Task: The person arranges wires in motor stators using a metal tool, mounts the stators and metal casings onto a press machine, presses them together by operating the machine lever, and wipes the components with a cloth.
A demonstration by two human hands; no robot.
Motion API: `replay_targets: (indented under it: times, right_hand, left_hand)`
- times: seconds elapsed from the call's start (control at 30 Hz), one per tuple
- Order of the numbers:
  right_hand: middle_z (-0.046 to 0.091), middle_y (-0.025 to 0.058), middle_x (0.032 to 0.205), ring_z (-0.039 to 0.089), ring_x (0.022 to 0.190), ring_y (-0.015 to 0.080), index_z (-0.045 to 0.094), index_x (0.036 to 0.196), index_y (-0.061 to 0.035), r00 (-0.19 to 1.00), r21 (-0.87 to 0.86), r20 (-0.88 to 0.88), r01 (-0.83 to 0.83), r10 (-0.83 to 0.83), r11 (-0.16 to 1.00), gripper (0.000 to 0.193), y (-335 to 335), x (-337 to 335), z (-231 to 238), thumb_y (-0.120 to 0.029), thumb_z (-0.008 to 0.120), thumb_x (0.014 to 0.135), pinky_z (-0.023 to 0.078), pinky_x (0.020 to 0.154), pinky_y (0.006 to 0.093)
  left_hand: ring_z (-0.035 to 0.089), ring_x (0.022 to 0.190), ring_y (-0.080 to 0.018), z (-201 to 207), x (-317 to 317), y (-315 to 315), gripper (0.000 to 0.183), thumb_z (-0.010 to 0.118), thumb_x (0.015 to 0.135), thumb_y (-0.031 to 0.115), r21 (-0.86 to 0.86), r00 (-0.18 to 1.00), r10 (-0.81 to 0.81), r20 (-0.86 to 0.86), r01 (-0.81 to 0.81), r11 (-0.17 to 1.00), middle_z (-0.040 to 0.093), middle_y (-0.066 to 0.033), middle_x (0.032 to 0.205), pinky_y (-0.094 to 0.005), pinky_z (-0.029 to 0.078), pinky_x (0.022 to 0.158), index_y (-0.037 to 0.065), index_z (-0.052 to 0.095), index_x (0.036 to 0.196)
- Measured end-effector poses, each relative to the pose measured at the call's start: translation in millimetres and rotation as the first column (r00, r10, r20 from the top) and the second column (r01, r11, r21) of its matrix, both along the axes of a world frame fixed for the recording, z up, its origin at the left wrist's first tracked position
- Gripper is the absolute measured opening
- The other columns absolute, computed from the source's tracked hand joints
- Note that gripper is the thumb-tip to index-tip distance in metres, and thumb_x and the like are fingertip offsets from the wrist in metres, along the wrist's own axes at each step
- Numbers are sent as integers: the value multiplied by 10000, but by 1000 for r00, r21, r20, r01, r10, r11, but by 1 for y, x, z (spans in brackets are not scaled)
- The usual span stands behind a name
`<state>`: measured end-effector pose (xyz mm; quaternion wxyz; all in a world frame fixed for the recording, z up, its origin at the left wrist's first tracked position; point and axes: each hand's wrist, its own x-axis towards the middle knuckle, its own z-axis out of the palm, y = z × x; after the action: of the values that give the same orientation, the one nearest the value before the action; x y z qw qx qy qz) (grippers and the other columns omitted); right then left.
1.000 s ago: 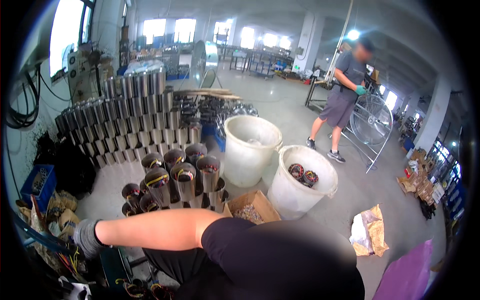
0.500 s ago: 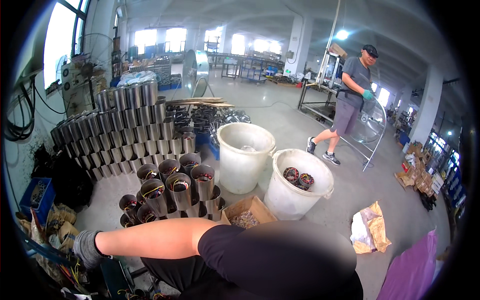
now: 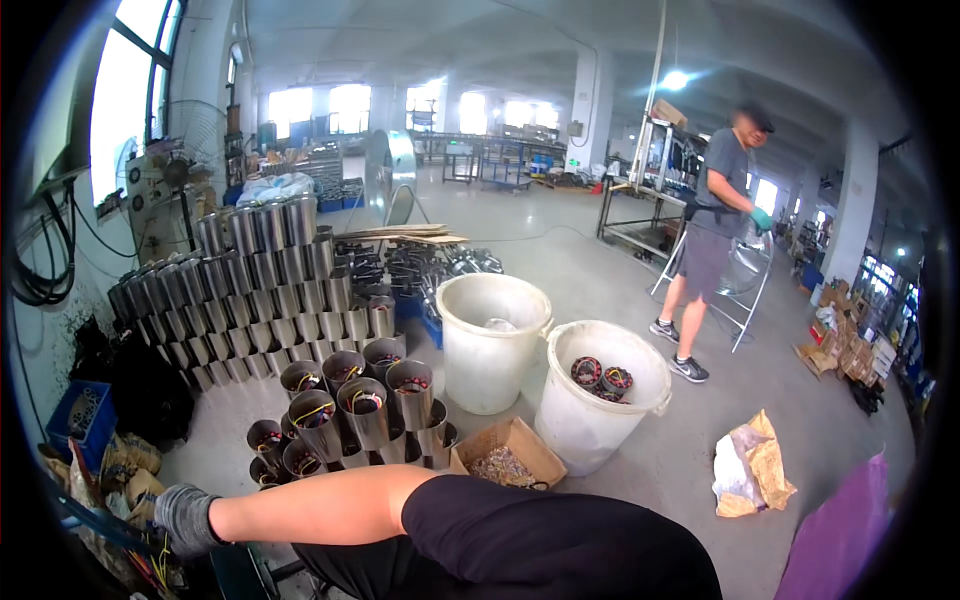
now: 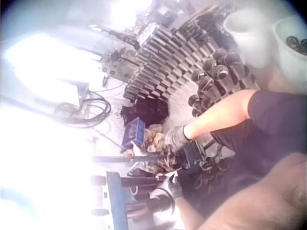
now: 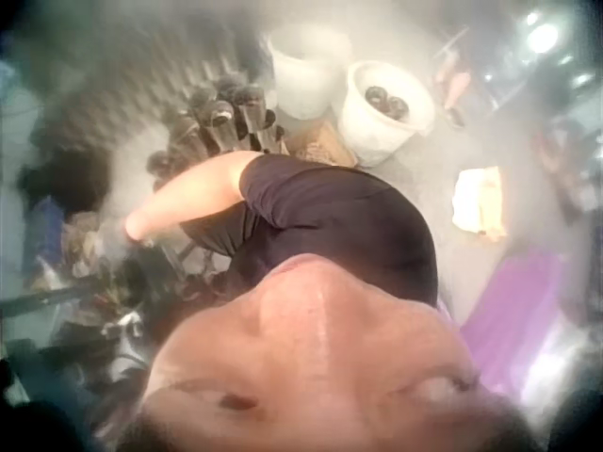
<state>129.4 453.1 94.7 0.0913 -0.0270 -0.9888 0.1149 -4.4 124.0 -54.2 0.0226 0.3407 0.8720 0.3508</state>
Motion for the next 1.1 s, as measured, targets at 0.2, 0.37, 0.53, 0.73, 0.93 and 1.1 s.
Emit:
replay_targets:
  times: [0.2,0.37,0.53,0.73,0.93,1.1]
  right_hand:
    - [693,184,763,696,763,386,734,802,-54,969,-71,-245,-24,6,997,248,-5,-4,-12,-279,707,700,567,688,472]
    - [668,197,758,675,752,398,691,800,-24,916,-191,-401,-87,3,978,177,-2,14,-1,-192,707,746,549,686,472]
    - [665,188,760,670,735,380,695,816,-31,937,-182,-342,-145,75,973,164,1,18,4,-183,708,758,539,668,466]
    - [657,189,777,664,770,392,659,807,-35,863,-320,-502,-245,55,915,106,-10,10,-4,-133,682,773,520,673,473]
    - [666,163,842,676,843,361,674,926,-62,920,-647,-384,-211,-74,733,163,-13,-12,-17,-38,663,765,525,711,454]
    - [700,180,836,693,847,368,734,926,-77,952,-349,-278,-223,127,910,188,-5,-16,-22,-92,679,747,545,740,460]
  left_hand:
    - [629,1144,-295,13,5,-8,291,650,989,160,-11,991,-74,-115,73,997,685,-165,1191,-389,462,1046,-17,659,1219]
    - [606,1170,-293,1,3,-8,367,636,1014,166,12,999,19,39,-19,1000,657,-181,1237,-369,446,1074,-38,584,1315]
    - [587,1221,-300,13,7,-5,457,648,1013,238,-116,999,26,-34,-30,993,634,-204,1302,-379,437,1092,-50,549,1354]
    - [598,1203,-292,-11,-11,-21,435,637,1020,222,14,983,39,178,-42,999,639,-197,1299,-368,452,1075,-45,553,1352]
    - [596,1201,-285,-39,-32,-33,418,637,1017,196,125,985,0,173,-22,992,641,-190,1292,-371,468,1060,-45,555,1347]
    - [598,1199,-283,-31,-24,-26,412,634,1017,192,117,985,-4,174,-16,993,643,-187,1289,-371,469,1058,-47,559,1344]
